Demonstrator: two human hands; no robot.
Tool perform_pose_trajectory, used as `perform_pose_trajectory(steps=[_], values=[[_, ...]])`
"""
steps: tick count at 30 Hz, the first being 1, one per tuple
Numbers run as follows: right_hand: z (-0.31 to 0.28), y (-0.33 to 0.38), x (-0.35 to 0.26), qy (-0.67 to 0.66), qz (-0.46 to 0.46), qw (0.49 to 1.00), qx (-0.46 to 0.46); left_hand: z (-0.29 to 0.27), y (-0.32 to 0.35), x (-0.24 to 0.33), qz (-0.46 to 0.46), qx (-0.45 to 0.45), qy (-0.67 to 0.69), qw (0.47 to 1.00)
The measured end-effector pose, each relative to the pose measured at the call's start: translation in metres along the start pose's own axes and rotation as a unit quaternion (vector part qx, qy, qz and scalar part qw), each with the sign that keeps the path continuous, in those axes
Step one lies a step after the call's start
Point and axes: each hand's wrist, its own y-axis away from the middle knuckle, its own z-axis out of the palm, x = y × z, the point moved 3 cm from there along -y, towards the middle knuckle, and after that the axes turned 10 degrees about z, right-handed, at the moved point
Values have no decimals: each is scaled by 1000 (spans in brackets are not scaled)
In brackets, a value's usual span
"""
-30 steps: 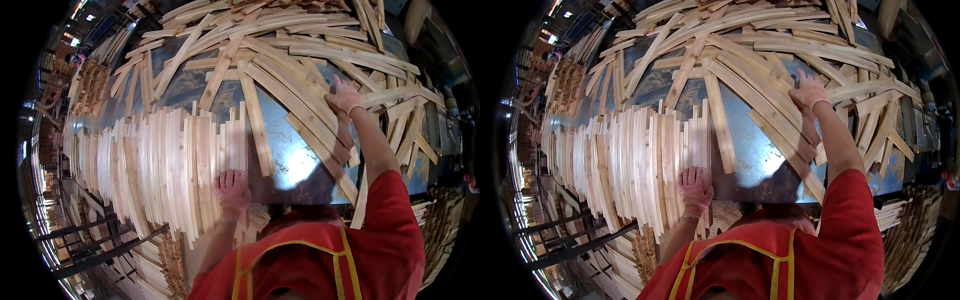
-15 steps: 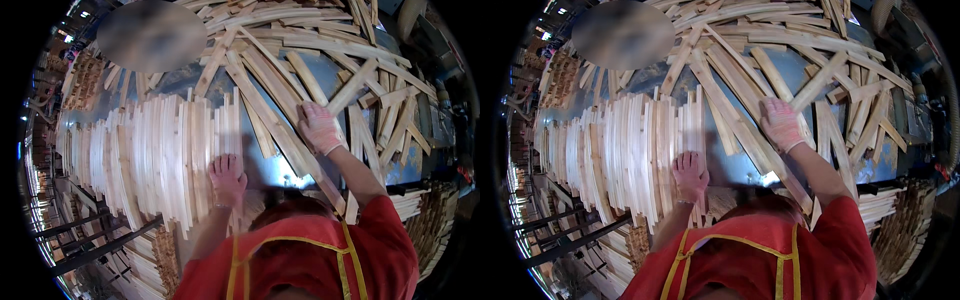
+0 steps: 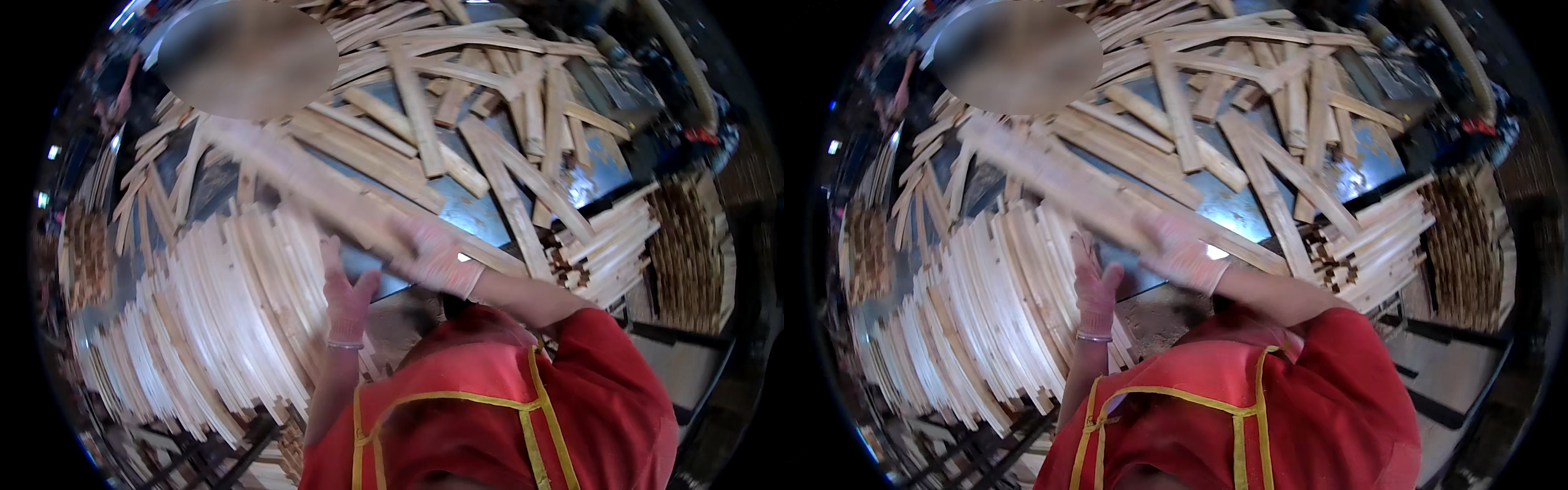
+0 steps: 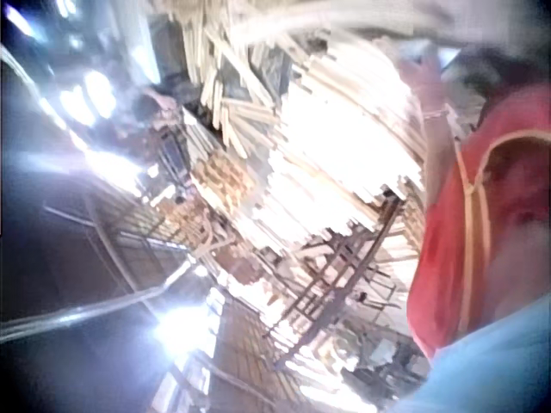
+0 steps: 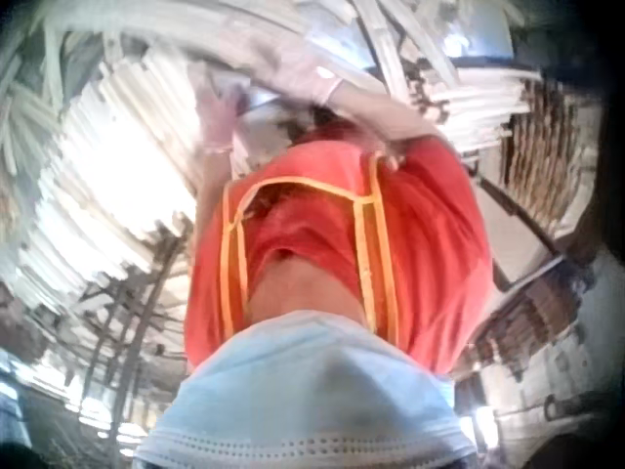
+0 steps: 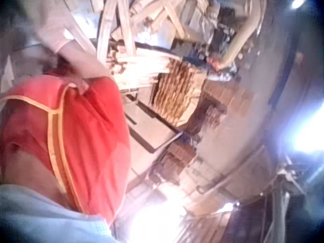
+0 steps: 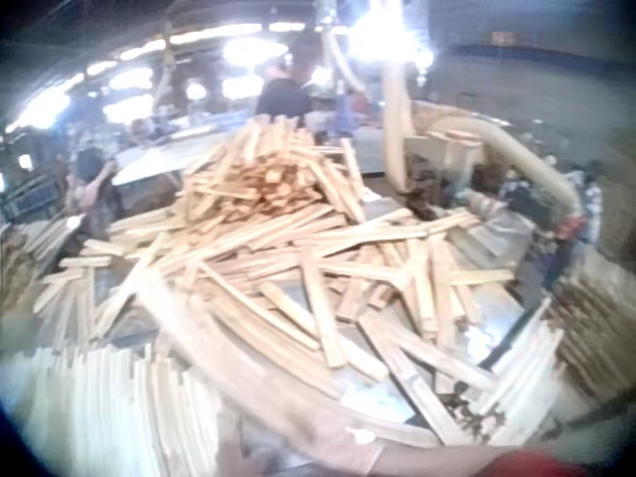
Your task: The person picks up thin wooden planks from a large pile on a metal table and arranges them into a neat stack. They repeatedly gather handfuls of planks, align them, and place them onto a growing stack on a nearby rack. The process involves sorting and organizing the wood pieces by hand.
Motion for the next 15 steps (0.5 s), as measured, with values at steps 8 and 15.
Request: perform_pose_trajectory(steps=[8, 15], values=[[-126, 94, -48, 272, -185, 935, 133, 93, -10, 26, 45, -269, 5, 962], [-203, 217, 152, 209, 287, 935, -13, 170, -19, 107, 402, -219, -178, 871]])
